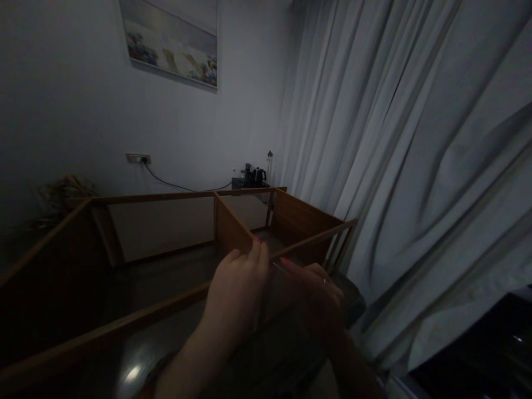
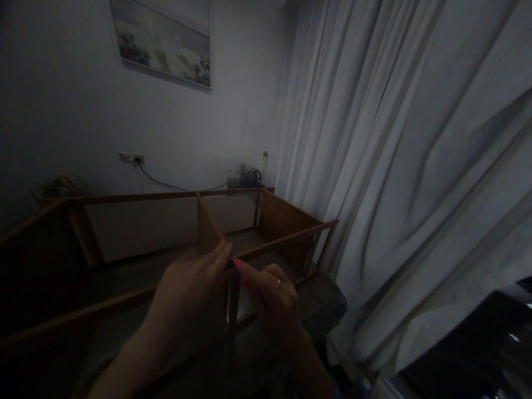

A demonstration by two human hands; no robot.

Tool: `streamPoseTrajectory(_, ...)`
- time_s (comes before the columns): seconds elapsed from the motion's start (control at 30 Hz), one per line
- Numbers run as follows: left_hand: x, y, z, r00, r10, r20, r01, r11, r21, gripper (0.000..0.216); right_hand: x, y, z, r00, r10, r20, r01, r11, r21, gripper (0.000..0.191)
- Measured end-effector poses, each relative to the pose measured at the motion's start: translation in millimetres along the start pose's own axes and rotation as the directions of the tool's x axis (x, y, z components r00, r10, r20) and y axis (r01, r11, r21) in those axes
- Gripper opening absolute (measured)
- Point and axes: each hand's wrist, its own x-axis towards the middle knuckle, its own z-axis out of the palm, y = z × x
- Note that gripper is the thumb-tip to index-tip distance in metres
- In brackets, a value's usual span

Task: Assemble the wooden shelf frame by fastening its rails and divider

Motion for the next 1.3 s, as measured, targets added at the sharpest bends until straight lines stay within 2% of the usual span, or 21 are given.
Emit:
streamPoseTrajectory(0.07, 0.1, 0.4, -1.2, 1.0, -0.002, 0.028, 0.002, 1.0, -0.009, 0.043, 0.4, -4.6, 6.3, 0.979, 0.201, -0.019, -0.195, 0.967, 0.162, 0.034)
streamPoseTrajectory(0.13, 0.1, 1.1, -2.8, 0.999, -0.019, 0.048, 0.019, 1.0, -0.013, 0.043, 0.3, -9.6, 11.8, 0.92, 0.389, 0.047, -0.38, 0.857, 0.349, 0.025)
streamPoseTrajectory(0.23, 0.0, 1.6, -4.2, 0.998, -0.034, 0.051, 0.035, 0.999, -0.02, 0.042, -2.4, -12.9, 17.8, 0.847, 0.502, 0.175, -0.505, 0.659, 0.558, 0.02)
streamPoseTrajectory(0.3, -0.2, 1.0, -3.5, 0.999, -0.025, 0.041, 0.026, 0.999, -0.03, 0.042, -5.2, -10.6, 20.2, 0.855, 0.482, 0.189, -0.488, 0.627, 0.608, 0.016)
streamPoseTrajectory(0.43, -0.7, -1.1, 0.0, 1.0, -0.018, 0.016, 0.019, 0.999, -0.035, 0.045, -6.9, 0.0, 21.8, 0.945, 0.311, 0.102, -0.311, 0.758, 0.574, 0.022)
streamPoseTrajectory(0.53, -1.1, -0.6, 0.7, 0.999, -0.031, 0.026, 0.032, 0.999, -0.038, 0.043, -3.9, 7.9, 22.2, 0.975, 0.213, 0.059, -0.212, 0.825, 0.524, 0.027)
streamPoseTrajectory(0.63, -0.6, 1.3, -0.7, 0.997, -0.063, 0.036, 0.065, 0.997, -0.045, 0.041, -1.6, 13.5, 21.9, 0.98, 0.182, 0.076, -0.194, 0.823, 0.535, 0.033)
streamPoseTrajectory(0.73, 0.5, 2.0, -2.0, 0.994, -0.097, 0.057, 0.1, 0.994, -0.047, 0.039, -2.0, 17.0, 17.4, 0.981, 0.131, 0.141, -0.187, 0.83, 0.525, 0.037)
streamPoseTrajectory(0.9, 0.8, 0.1, -2.3, 0.989, -0.103, 0.103, 0.108, 0.993, -0.044, 0.044, -5.2, 23.8, 3.3, 0.951, 0.048, 0.306, -0.189, 0.872, 0.452, 0.027)
streamPoseTrajectory(1.0, -0.3, 0.6, -2.5, 0.99, -0.111, 0.083, 0.116, 0.991, -0.061, 0.042, -4.9, 28.9, 0.2, 0.941, 0.007, 0.338, -0.166, 0.88, 0.445, 0.024)
streamPoseTrajectory(1.1, -1.9, 2.7, -3.3, 0.992, -0.12, 0.046, 0.123, 0.989, -0.08, 0.036, -1.6, 30.3, 2.9, 0.965, -0.028, 0.262, -0.099, 0.883, 0.458, 0.017)
streamPoseTrajectory(1.2, -3.2, 4.4, -3.8, 0.992, -0.121, 0.02, 0.122, 0.989, -0.084, 0.032, 2.2, 26.5, 7.1, 0.989, -0.045, 0.143, -0.015, 0.918, 0.396, 0.015)
streamPoseTrajectory(1.3, -3.6, 4.2, -2.6, 0.992, -0.126, 0.005, 0.126, 0.989, -0.083, 0.032, 5.2, 20.3, 10.0, 0.994, -0.051, 0.092, 0.017, 0.939, 0.343, 0.014)
